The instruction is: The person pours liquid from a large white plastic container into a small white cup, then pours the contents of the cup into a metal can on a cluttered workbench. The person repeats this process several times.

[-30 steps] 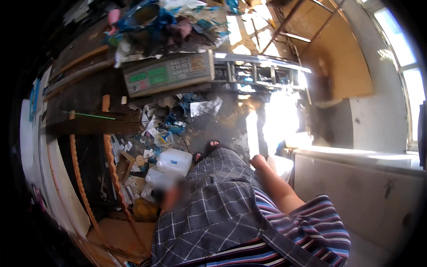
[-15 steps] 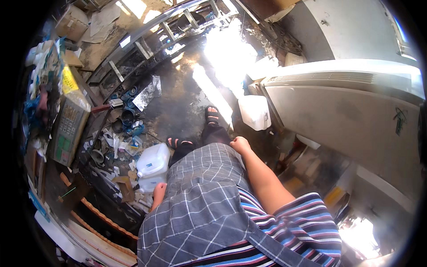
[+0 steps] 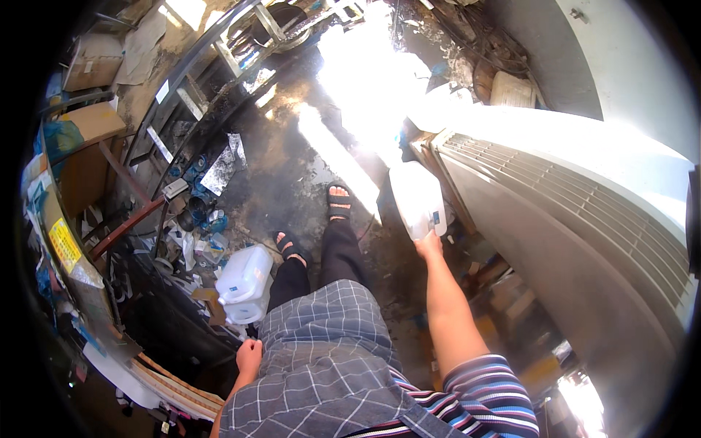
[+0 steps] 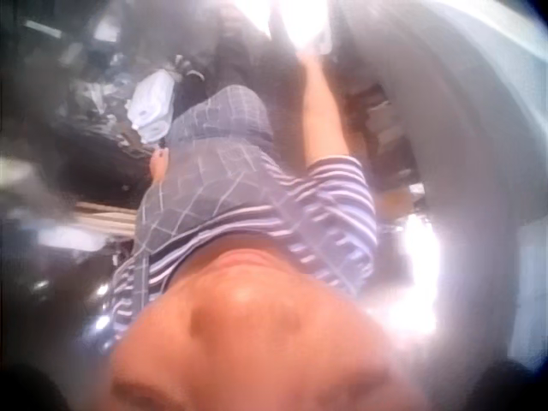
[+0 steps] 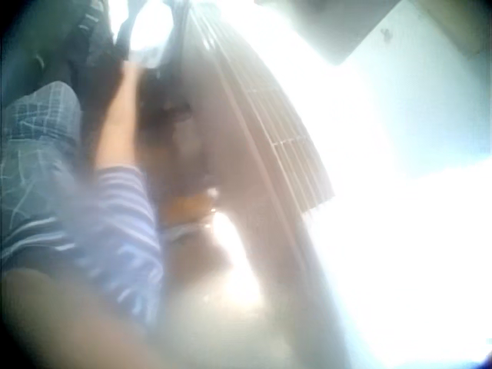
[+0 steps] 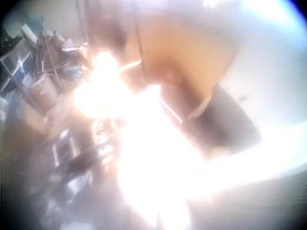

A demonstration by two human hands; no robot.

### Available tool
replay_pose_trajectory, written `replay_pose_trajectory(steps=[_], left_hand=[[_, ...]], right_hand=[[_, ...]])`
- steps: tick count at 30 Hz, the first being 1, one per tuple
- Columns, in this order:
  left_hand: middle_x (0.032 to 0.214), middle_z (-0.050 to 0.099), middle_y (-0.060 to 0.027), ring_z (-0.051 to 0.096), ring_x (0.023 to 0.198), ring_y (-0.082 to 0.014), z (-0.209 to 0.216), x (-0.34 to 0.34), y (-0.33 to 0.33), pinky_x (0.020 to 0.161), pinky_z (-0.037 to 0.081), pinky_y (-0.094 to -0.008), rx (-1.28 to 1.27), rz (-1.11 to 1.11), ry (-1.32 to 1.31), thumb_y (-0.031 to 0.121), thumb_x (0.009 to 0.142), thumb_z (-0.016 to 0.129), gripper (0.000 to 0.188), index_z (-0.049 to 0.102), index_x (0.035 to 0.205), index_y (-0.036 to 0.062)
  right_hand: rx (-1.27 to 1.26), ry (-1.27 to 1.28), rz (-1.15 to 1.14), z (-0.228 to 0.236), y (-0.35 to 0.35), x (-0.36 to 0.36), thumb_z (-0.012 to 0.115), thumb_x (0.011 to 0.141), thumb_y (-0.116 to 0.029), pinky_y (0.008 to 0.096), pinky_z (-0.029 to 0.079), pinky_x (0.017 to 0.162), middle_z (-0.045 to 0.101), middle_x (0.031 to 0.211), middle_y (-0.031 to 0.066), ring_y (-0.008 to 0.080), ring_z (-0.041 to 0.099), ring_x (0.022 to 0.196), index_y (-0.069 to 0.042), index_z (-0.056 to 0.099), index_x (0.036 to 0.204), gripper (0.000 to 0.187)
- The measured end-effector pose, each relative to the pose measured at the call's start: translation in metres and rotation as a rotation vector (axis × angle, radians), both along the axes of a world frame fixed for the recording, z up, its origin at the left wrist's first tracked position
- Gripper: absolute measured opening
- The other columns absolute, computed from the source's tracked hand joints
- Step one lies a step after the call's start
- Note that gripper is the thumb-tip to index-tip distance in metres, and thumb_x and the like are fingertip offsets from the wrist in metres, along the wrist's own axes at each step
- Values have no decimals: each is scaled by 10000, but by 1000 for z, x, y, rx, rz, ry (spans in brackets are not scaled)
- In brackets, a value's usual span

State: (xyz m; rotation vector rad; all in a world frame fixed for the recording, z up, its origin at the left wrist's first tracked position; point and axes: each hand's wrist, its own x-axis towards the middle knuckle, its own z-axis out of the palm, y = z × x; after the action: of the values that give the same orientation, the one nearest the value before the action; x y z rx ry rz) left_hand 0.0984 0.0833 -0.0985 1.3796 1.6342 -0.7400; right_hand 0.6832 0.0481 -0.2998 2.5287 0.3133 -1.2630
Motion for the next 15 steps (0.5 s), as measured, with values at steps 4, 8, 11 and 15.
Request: replay_pose_trajectory(steps=[4,8,11,15], left_hand=[[725,641,-112,615,690,-247,6,-1,-5,665,468,-372,26,93,-10,318,859,615,290,640,812,33],[710,636,-98,604,665,-218,21,33,14,649,465,-359,13,128,135,303,855,624,284,637,803,24],[703,632,-95,599,656,-199,18,23,-2,633,463,-350,55,151,124,289,850,627,273,635,804,20],[693,628,-91,592,641,-181,29,66,17,619,464,-339,25,446,249,270,841,637,257,637,806,15]], right_hand=[[23,-95,-36,-33,-8,21,702,759,-293,440,445,1002,503,1311,236,385,522,1190,-9,369,1364,746],[33,-28,-107,-95,-26,35,725,736,-298,446,466,963,590,1208,229,390,566,1133,-34,424,1330,717],[-64,-50,-147,-92,-12,31,731,734,-287,436,470,949,641,1137,209,351,601,1099,-67,538,1254,597],[10,301,148,-117,16,33,679,787,-305,388,510,839,684,992,211,301,664,957,-37,653,1069,390]])
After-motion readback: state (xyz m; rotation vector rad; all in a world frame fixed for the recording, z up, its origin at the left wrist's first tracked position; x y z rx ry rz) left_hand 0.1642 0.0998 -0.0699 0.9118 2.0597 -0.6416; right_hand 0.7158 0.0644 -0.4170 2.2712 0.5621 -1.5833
